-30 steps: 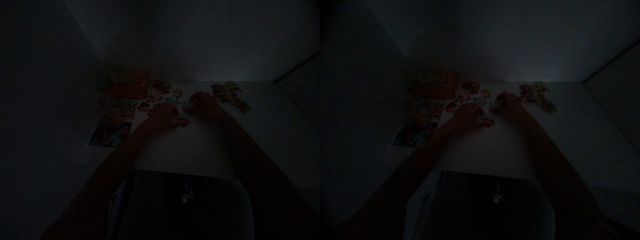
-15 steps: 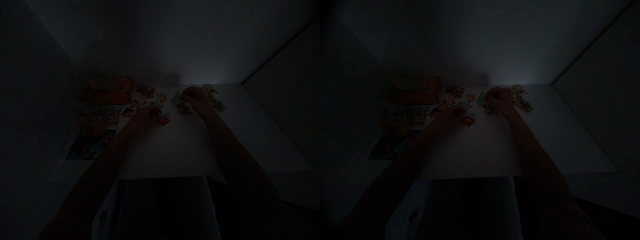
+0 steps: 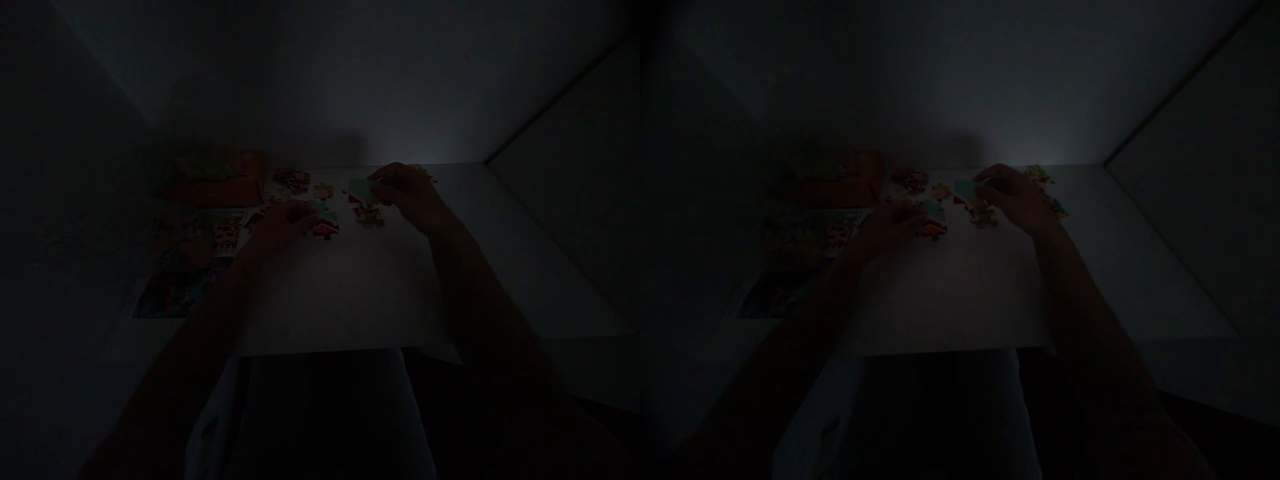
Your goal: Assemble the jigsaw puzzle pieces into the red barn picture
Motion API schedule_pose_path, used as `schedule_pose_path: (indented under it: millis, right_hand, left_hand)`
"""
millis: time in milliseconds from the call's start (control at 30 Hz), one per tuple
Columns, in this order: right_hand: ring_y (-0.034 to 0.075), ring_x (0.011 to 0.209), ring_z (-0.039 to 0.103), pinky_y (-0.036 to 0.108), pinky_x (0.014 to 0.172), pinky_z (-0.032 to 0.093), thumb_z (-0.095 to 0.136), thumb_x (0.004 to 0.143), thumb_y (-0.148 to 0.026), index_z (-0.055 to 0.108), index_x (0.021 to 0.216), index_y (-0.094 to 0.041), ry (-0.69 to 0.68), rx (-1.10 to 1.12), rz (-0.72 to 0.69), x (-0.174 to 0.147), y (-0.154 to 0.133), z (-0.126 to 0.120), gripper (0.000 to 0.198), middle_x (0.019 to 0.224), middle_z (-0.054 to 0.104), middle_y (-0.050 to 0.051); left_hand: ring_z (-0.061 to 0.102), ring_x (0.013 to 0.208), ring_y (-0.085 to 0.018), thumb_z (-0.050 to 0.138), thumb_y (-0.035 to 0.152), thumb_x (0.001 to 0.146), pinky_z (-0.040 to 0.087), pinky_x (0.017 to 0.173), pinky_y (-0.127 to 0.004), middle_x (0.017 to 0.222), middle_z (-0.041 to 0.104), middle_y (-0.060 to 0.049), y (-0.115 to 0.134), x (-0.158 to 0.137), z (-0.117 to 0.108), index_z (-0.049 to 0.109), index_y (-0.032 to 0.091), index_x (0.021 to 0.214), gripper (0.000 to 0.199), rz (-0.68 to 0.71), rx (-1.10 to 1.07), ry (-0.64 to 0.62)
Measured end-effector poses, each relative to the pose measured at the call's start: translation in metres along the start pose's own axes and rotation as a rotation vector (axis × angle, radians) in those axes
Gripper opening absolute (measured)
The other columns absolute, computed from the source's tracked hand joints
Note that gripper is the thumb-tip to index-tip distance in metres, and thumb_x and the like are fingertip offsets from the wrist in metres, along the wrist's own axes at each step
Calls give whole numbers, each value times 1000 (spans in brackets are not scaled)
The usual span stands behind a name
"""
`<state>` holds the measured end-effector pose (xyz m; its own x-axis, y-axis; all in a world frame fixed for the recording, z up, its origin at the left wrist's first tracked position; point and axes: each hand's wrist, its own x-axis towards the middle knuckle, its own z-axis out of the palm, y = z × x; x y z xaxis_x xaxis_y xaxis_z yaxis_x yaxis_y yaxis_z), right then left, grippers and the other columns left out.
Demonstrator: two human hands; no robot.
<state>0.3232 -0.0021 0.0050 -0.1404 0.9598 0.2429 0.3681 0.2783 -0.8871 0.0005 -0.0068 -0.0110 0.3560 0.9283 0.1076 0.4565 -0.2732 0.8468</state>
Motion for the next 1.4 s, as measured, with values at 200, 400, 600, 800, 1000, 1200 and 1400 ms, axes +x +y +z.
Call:
schedule_pose_path:
  millis: [200, 400, 600, 800, 1000, 1200, 1400]
  right_hand:
    - [20, 89, 67, 32, 76, 60, 93, 80, -72, 72, 106, -21, -277, -23, 83, -30, 9, -13, 61, 99, 70, 9]
    - [20, 92, 68, 30, 77, 57, 92, 80, -77, 74, 104, -19, -389, -21, 107, -44, 30, -1, 65, 106, 72, 10]
    - [20, 88, 66, 29, 74, 53, 84, 85, -83, 75, 106, -18, -445, -144, 92, -46, 26, -4, 68, 102, 73, 10]
    - [18, 81, 63, 28, 69, 46, 80, 91, -77, 77, 112, -19, -460, -302, 73, -46, 25, -6, 62, 96, 72, 8]
    - [20, 83, 62, 30, 72, 46, 78, 91, -73, 79, 122, -22, -461, -353, 18, -46, 26, -2, 60, 98, 71, 7]
    - [27, 104, 65, 37, 92, 53, 77, 93, -73, 81, 124, -22, -451, -434, -116, -47, 23, 5, 60, 119, 71, 13]
    - [31, 112, 66, 42, 100, 55, 72, 99, -74, 82, 125, -22, -451, -412, -178, -49, 22, 13, 59, 123, 72, 14]
  left_hand:
    - [76, 99, -24, 80, 54, 97, 59, 90, -37, 110, 82, -8, 5, -9, 11, 83, 24, 108, 32, 81, 193, -196]
    - [67, 131, -34, 92, 62, 88, 45, 118, -51, 142, 71, -9, 8, -16, 13, 79, 30, 131, 55, 218, 443, -252]
    - [64, 133, -34, 90, 62, 92, 33, 123, -51, 141, 71, -8, 11, -19, 20, 77, 27, 131, 54, 232, 480, -309]
    - [64, 133, -35, 88, 64, 94, 32, 125, -53, 143, 70, -9, 10, -19, 23, 78, 30, 138, 57, 256, 462, -307]
    - [68, 125, -33, 76, 60, 105, 35, 123, -55, 135, 71, -9, 11, -19, 21, 83, 40, 139, 40, 371, 438, -371]
    - [70, 110, -27, 73, 53, 107, 51, 103, -44, 135, 69, -8, 7, -19, 19, 83, 44, 139, 35, 435, 395, -387]
    - [70, 105, -26, 73, 51, 107, 55, 100, -44, 133, 70, -9, 9, -19, 21, 87, 37, 129, 30, 425, 422, -376]
